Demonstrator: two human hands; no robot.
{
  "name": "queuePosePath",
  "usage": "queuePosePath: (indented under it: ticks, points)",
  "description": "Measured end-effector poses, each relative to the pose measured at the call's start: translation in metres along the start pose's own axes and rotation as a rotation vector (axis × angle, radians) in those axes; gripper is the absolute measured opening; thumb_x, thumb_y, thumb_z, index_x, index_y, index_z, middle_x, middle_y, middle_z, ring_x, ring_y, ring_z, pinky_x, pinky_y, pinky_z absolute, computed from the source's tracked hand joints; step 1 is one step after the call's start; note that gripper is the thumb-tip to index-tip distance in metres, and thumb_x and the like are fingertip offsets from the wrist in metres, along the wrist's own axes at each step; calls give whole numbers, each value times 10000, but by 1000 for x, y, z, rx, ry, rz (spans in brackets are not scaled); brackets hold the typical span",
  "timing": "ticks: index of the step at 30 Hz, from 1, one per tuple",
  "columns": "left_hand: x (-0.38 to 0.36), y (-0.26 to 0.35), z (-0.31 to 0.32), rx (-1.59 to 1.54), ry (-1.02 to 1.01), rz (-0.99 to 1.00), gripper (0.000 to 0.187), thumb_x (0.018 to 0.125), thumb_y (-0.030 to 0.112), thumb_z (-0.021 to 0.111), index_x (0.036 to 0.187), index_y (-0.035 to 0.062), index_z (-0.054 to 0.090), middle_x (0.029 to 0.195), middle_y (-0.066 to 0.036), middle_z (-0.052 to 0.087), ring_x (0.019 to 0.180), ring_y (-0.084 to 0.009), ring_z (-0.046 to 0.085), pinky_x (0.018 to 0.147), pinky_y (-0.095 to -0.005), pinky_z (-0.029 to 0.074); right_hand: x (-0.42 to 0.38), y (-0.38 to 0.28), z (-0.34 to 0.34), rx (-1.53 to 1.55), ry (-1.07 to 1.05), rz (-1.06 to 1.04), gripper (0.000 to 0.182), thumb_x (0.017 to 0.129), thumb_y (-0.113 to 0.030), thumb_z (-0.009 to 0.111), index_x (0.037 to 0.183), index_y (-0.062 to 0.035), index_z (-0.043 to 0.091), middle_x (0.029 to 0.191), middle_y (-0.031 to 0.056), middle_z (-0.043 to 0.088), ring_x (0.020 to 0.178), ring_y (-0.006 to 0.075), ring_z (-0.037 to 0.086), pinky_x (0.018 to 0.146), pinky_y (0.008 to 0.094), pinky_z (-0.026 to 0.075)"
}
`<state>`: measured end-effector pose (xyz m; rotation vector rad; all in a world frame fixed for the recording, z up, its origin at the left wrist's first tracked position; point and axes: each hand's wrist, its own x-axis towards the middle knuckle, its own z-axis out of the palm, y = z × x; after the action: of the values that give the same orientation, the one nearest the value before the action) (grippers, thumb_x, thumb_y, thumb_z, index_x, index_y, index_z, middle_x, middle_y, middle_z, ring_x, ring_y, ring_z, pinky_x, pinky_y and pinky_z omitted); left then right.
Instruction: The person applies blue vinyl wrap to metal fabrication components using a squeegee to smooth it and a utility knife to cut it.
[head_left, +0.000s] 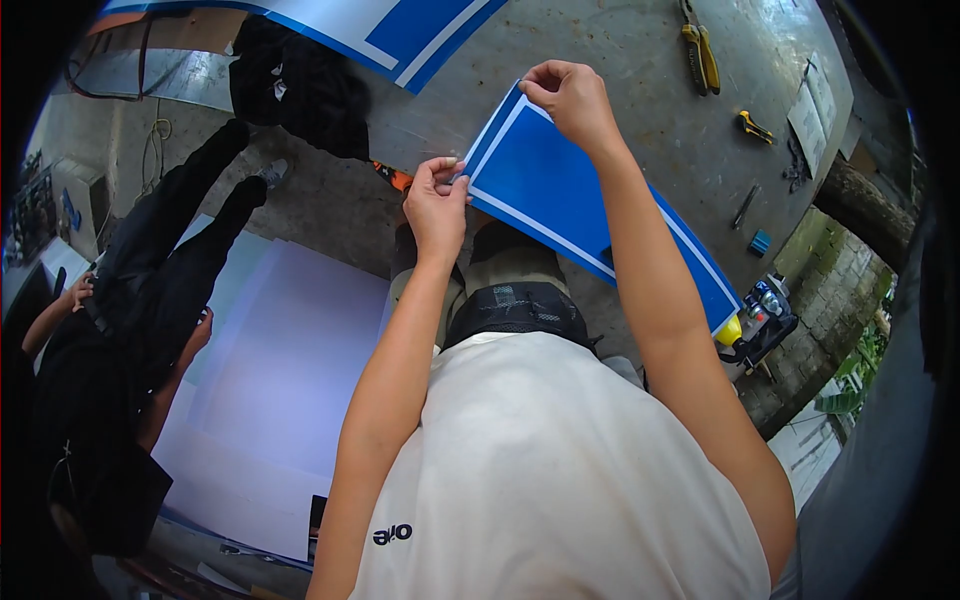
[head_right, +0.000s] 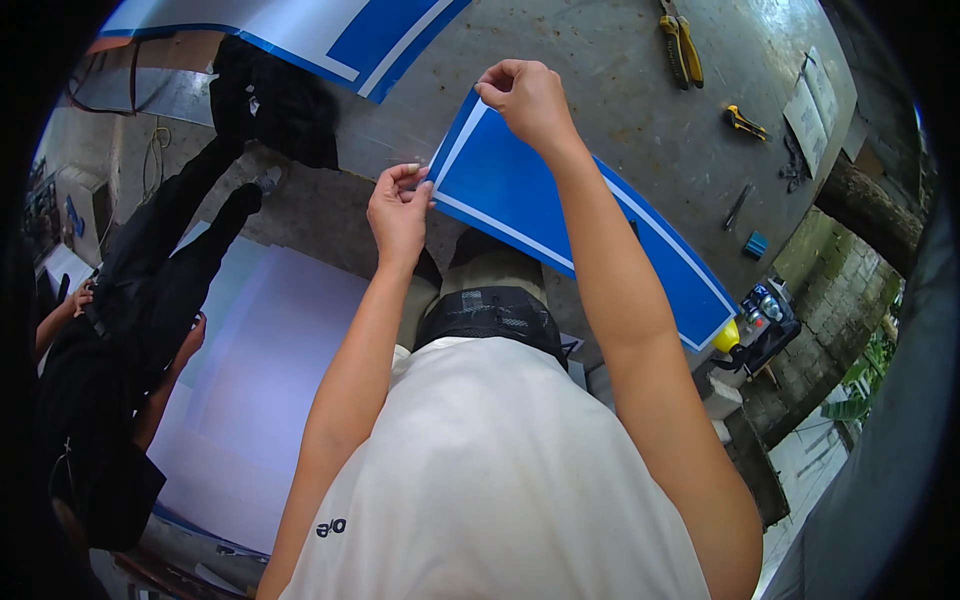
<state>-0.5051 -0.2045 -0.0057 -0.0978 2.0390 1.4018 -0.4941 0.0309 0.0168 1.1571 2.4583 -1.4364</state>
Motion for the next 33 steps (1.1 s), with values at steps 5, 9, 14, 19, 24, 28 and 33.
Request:
queuePosePath:
  ticks: [5, 9, 14, 19, 24, 28, 33]
  points:
    - [0, 0, 0, -5, 37, -2, 243, 901, -54, 702, 1139, -40, 650, 1045, -109, 767, 753, -101, 708, 711, -260, 600, 14, 23, 13, -33, -1, 68, 211, 890, -201, 777, 999, -23, 804, 911, 160, 781, 816, 242, 748, 795, 364, 596]
    - [1, -3, -2, -27, 42, -6, 249, 903, -53, 704, 1146, -37, 651, 1047, -108, 767, 762, -105, 712, 716, -264, 606, 14, 24, 13, -38, -15, 111, 216, 884, -209, 783, 999, -28, 808, 915, 164, 782, 822, 256, 751, 807, 379, 597]
    - [4, -7, -3, -67, 31, -26, 247, 901, -53, 710, 1141, -39, 654, 1048, -109, 768, 776, -98, 716, 704, -263, 615, 14, 27, 16, -43, -4, 127, 214, 880, -217, 789, 993, -36, 812, 912, 167, 782, 825, 255, 753, 808, 383, 597]
    - [5, -7, -4, -71, 25, -24, 246, 899, -50, 714, 1138, -38, 656, 1041, -108, 770, 776, -96, 718, 702, -260, 616, 17, 27, 16, -55, -1, 124, 221, 880, -229, 791, 992, -40, 814, 911, 168, 782, 822, 257, 754, 810, 384, 597]
    - [6, -9, -4, -74, 19, -20, 246, 896, -52, 714, 1135, -39, 656, 1039, -108, 770, 769, -96, 719, 698, -260, 614, 18, 26, 16, -83, -4, 138, 223, 886, -234, 787, 995, -42, 815, 916, 167, 783, 823, 259, 756, 815, 386, 601]
    - [6, -7, -4, -82, 21, -25, 241, 897, -50, 713, 1132, -41, 657, 1043, -109, 771, 765, -98, 718, 695, -257, 608, 19, 27, 17, -74, -4, 142, 218, 887, -233, 786, 992, -45, 816, 919, 166, 783, 826, 261, 757, 815, 387, 603]
    - [6, -6, -3, -72, 20, -27, 242, 895, -52, 711, 1131, -43, 656, 1046, -110, 772, 761, -100, 717, 696, -257, 605, 19, 26, 18, -91, 7, 153, 208, 881, -226, 790, 988, -50, 817, 919, 164, 784, 826, 260, 757, 812, 388, 605]
